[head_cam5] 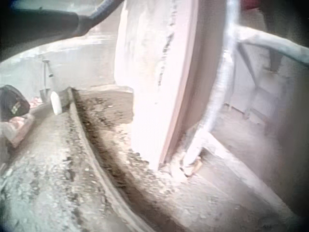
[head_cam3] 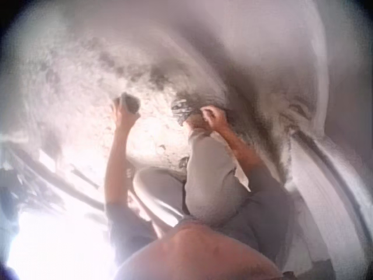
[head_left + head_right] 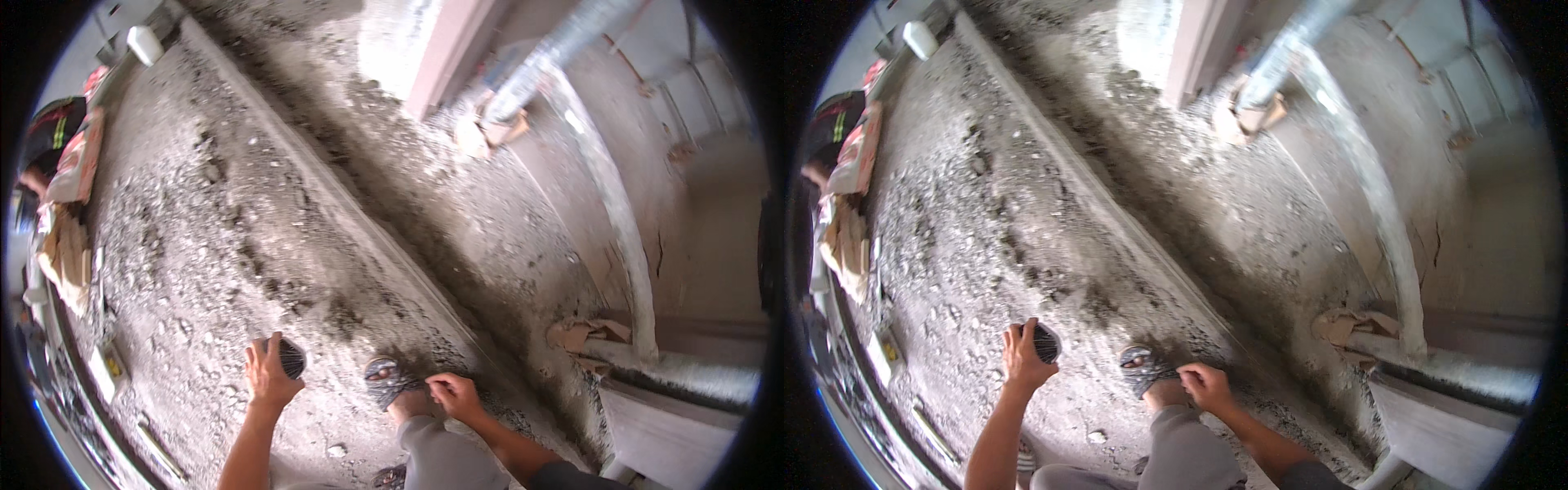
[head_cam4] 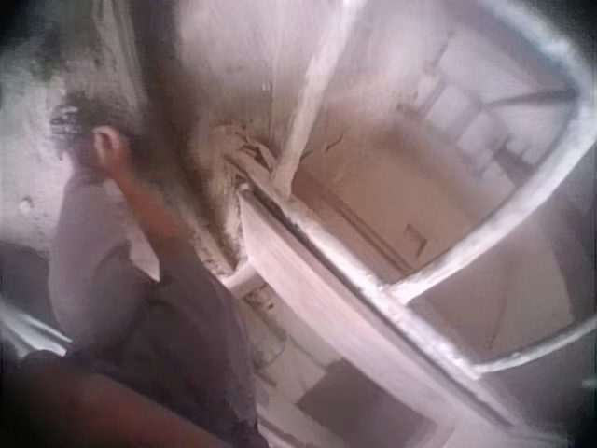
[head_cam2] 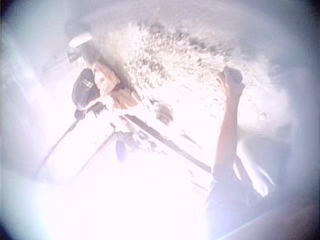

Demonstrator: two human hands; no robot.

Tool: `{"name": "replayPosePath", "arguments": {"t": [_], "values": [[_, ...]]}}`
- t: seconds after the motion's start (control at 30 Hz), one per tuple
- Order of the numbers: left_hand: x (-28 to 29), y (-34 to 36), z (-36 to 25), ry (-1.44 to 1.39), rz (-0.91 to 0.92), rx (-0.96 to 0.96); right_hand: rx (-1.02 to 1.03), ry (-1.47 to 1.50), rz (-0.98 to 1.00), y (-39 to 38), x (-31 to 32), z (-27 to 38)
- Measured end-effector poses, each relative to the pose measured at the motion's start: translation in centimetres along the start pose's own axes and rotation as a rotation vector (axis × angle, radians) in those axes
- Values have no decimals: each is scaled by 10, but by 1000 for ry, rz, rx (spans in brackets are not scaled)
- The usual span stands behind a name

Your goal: The person gathers nails from the floor, then places them one by one into a narrow trench along a concrete floor. Other workers are visible in the background mixing materials.

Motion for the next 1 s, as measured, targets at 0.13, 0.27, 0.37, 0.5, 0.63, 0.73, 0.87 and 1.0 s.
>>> {"name": "replayPosePath", "arguments": {"t": [0.13,0.27,0.37,0.5,0.63,0.73,0.87,1.0], "values": [[48,-17,4,-37,7,95,-171,-92,-30,-63,23,8],[101,-24,18,-63,-1,157,-445,-238,-3,-122,61,30],[141,-15,28,-85,17,200,-515,-148,-8,-117,78,81],[193,13,52,-85,3,200,-472,-184,-87,-85,76,144],[238,53,87,-65,36,215,-442,-210,-104,-43,53,202],[267,89,118,-88,67,181,-391,-121,-186,-17,30,243],[293,145,152,-67,37,132,-259,8,-275,38,-8,292],[319,218,182,-120,-10,140,-137,102,-211,150,-68,352]]}}
Point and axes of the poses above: each hand's wrist, its own y-axis towards the middle knuckle, its own x-axis out of the back of the hand, z = x × y, the point moved 3 cm from there along y, towards the middle knuckle, and after that the axes turned 11 degrees about z, right-handed, at the moved point
